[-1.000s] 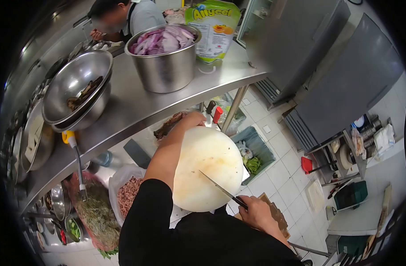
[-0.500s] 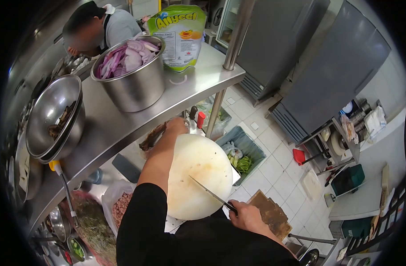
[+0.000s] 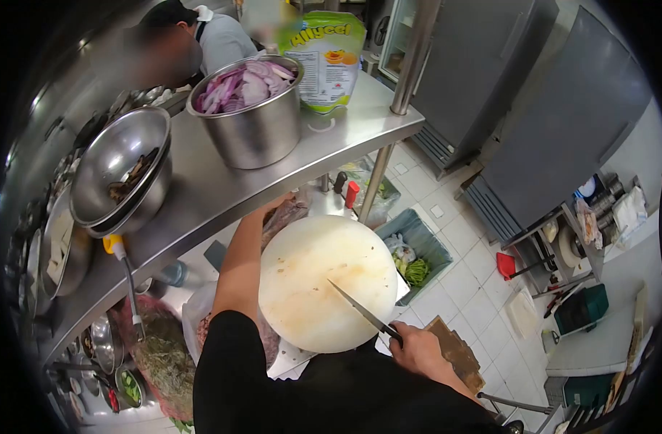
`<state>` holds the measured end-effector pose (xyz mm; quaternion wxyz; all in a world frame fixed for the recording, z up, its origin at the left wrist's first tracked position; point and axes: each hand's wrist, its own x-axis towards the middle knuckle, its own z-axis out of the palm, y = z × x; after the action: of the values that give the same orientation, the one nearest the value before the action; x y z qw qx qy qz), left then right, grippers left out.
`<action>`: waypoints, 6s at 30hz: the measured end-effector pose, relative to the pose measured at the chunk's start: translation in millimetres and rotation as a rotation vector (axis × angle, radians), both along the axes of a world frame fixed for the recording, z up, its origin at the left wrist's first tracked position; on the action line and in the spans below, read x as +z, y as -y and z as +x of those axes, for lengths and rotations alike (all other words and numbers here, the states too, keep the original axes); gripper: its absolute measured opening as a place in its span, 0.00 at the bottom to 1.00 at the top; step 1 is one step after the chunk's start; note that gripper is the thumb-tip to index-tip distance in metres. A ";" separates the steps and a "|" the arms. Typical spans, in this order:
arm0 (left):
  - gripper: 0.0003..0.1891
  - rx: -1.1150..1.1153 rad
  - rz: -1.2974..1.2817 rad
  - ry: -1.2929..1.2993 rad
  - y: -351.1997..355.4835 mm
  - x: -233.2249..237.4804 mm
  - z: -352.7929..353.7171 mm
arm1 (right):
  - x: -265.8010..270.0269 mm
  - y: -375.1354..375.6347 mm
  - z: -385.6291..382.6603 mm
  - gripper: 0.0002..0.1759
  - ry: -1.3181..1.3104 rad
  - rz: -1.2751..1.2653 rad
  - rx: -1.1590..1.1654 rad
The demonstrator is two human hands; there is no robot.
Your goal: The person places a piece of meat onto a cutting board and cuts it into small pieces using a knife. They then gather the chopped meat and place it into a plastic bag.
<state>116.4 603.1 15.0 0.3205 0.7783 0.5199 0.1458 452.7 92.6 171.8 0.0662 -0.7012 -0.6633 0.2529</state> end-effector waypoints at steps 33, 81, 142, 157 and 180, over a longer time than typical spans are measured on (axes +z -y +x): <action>0.25 1.219 0.588 -0.147 505.5 91.0 159.6 | 40.8 -139.8 120.6 0.33 -0.127 0.234 0.814; 0.13 0.645 0.667 -0.238 455.8 39.3 221.2 | 67.7 -136.4 82.7 0.10 0.533 0.198 1.104; 0.12 0.601 0.652 -0.152 454.5 32.8 165.8 | 22.9 -141.9 45.3 0.12 0.313 -0.090 0.914; 0.10 0.625 0.694 -0.076 451.1 31.1 163.2 | 14.7 -154.3 23.8 0.23 0.304 -0.096 0.947; 0.13 0.639 0.728 -0.022 453.3 23.2 159.2 | 4.5 -153.6 16.4 0.19 0.294 -0.135 0.922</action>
<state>275.7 149.8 38.1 -0.0391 0.6428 0.6513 0.4013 469.0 246.2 176.2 -0.1926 -0.3653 -0.8893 0.1967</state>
